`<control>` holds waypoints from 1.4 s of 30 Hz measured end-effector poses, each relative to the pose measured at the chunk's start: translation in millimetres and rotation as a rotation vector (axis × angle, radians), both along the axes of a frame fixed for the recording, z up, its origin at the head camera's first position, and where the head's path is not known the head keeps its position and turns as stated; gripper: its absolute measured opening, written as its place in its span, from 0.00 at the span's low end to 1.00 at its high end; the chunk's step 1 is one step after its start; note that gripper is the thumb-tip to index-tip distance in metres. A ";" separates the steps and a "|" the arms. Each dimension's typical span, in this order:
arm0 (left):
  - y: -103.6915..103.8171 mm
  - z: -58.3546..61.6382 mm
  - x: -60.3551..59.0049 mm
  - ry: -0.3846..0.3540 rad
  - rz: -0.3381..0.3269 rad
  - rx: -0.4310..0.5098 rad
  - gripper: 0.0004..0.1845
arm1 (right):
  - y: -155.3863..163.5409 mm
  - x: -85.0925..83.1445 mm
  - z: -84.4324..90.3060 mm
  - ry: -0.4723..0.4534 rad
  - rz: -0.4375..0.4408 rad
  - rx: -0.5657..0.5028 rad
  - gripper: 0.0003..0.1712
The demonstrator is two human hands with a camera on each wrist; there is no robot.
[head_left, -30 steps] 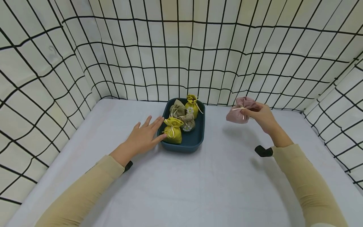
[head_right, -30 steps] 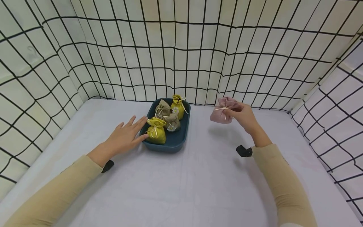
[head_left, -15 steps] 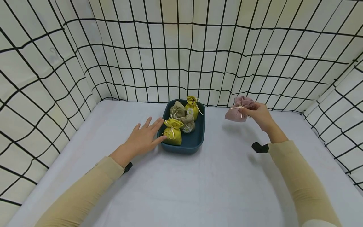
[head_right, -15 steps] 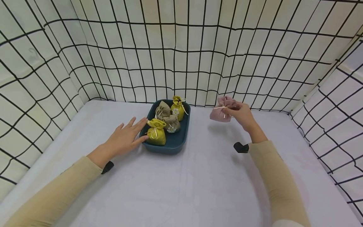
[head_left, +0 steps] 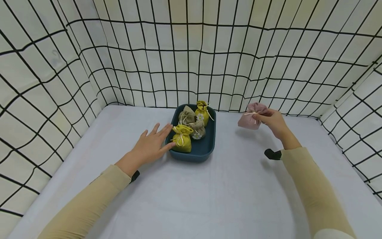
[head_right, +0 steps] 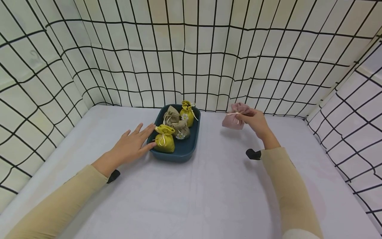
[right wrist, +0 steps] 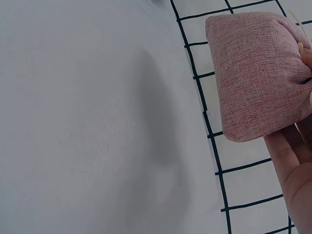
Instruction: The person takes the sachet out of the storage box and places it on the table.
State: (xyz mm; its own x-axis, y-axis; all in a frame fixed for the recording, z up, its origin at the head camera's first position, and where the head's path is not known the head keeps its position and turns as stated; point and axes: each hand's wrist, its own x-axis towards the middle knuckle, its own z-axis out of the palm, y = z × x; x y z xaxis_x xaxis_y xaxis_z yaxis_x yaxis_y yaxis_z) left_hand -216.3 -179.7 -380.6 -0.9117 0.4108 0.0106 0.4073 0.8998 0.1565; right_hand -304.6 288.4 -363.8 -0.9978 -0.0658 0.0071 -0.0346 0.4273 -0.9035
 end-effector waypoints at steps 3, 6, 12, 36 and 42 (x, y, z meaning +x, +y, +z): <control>0.3 0.2 0.0 -0.004 0.001 0.003 0.42 | 2.5 -2.6 -1.9 -0.011 -0.008 -0.009 0.20; 0.7 0.3 -0.2 -0.008 0.004 0.007 0.42 | 5.0 -4.7 -4.3 -0.016 -0.014 0.002 0.23; 0.7 -0.3 -0.2 -0.010 0.005 0.010 0.42 | 11.1 -6.1 -10.8 -0.023 -0.038 -0.030 0.24; 0.0 -1.5 0.5 -0.005 0.006 0.003 0.42 | 19.2 -11.6 -29.1 -0.104 -0.134 -0.001 0.27; 0.8 0.1 0.7 -0.012 0.006 0.010 0.42 | 20.7 -13.1 -33.1 -0.096 -0.128 -0.018 0.23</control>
State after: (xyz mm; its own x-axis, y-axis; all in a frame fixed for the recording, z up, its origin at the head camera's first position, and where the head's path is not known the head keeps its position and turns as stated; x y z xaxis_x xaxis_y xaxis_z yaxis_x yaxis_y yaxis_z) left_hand -215.7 -178.9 -380.5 -0.9142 0.4053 0.0037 0.4000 0.9006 0.1704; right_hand -317.7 309.1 -396.9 -0.9942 0.0616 -0.0886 0.1060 0.4064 -0.9075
